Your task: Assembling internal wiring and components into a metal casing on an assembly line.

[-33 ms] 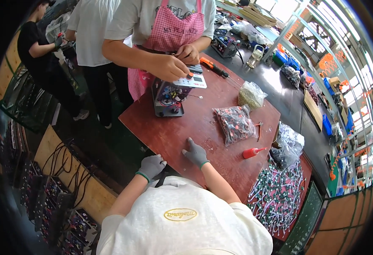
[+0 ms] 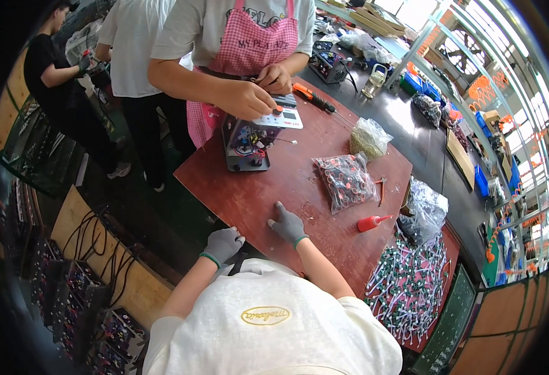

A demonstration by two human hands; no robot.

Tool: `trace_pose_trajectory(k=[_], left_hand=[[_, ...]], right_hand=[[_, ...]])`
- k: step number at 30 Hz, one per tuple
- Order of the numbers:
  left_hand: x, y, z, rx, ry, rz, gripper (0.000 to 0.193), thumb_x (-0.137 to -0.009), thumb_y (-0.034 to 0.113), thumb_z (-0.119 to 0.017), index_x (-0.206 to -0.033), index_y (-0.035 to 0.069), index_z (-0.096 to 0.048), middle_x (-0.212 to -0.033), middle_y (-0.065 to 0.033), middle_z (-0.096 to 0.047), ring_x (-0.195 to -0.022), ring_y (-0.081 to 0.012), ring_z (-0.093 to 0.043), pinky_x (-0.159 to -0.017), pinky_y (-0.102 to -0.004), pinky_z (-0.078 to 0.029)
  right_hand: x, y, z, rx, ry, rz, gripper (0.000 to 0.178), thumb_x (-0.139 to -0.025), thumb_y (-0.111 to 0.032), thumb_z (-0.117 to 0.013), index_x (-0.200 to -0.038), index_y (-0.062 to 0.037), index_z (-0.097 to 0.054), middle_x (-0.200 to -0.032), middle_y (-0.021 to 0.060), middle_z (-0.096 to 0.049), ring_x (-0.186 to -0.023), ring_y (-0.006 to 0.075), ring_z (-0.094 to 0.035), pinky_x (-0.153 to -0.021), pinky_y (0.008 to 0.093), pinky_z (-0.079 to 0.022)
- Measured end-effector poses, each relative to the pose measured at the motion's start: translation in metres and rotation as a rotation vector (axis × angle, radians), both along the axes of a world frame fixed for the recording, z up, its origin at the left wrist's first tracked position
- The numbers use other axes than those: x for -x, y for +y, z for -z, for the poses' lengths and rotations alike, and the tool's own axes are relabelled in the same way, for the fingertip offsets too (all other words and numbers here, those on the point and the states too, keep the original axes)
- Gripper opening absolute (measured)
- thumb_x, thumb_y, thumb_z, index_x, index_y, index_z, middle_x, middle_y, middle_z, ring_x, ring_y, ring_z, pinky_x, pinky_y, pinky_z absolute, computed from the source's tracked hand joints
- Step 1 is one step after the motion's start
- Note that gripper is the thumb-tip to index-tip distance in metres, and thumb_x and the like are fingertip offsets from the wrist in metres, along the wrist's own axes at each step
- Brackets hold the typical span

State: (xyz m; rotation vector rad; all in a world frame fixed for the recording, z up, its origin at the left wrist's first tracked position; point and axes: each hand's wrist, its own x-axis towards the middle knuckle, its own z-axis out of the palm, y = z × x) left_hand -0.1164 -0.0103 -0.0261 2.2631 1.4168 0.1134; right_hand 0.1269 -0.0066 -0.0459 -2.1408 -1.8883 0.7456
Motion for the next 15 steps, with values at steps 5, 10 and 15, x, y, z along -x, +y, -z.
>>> trace_pose_trajectory(k=[5,10,15], left_hand=[[0.001,0.001,-0.004,0.007,0.008,0.004,0.031,-0.087,0.035,-0.052,-0.093,0.009,-0.068,-0.096,-0.0100,-0.067,-0.085,-0.0295,-0.065,-0.072,-0.0426,-0.052],[-0.002,0.001,-0.017,0.086,0.065,-0.023,0.032,-0.087,0.035,-0.052,-0.094,0.009,-0.068,-0.098,-0.0103,-0.066,-0.086,-0.0300,-0.065,-0.073,-0.0428,-0.052],[0.000,0.000,-0.020,0.108,0.058,-0.006,0.032,-0.087,0.036,-0.052,-0.095,0.009,-0.068,-0.100,-0.0101,-0.066,-0.087,-0.0299,-0.064,-0.075,-0.0427,-0.051]], right_hand=[[0.000,0.001,-0.002,0.007,0.002,-0.019,0.079,-0.080,-0.045,-0.061,-0.143,-0.0087,-0.031,-0.107,0.0216,-0.064,-0.098,0.0387,-0.061,-0.083,0.0447,-0.048],[-0.001,0.001,-0.002,0.009,0.016,-0.018,0.080,-0.079,-0.046,-0.061,-0.143,-0.0091,-0.030,-0.107,0.0214,-0.064,-0.097,0.0390,-0.062,-0.083,0.0451,-0.048],[0.001,0.000,-0.003,0.001,-0.033,-0.040,0.076,-0.081,-0.043,-0.061,-0.142,-0.0084,-0.032,-0.105,0.0189,-0.064,-0.095,0.0365,-0.063,-0.079,0.0459,-0.049]])
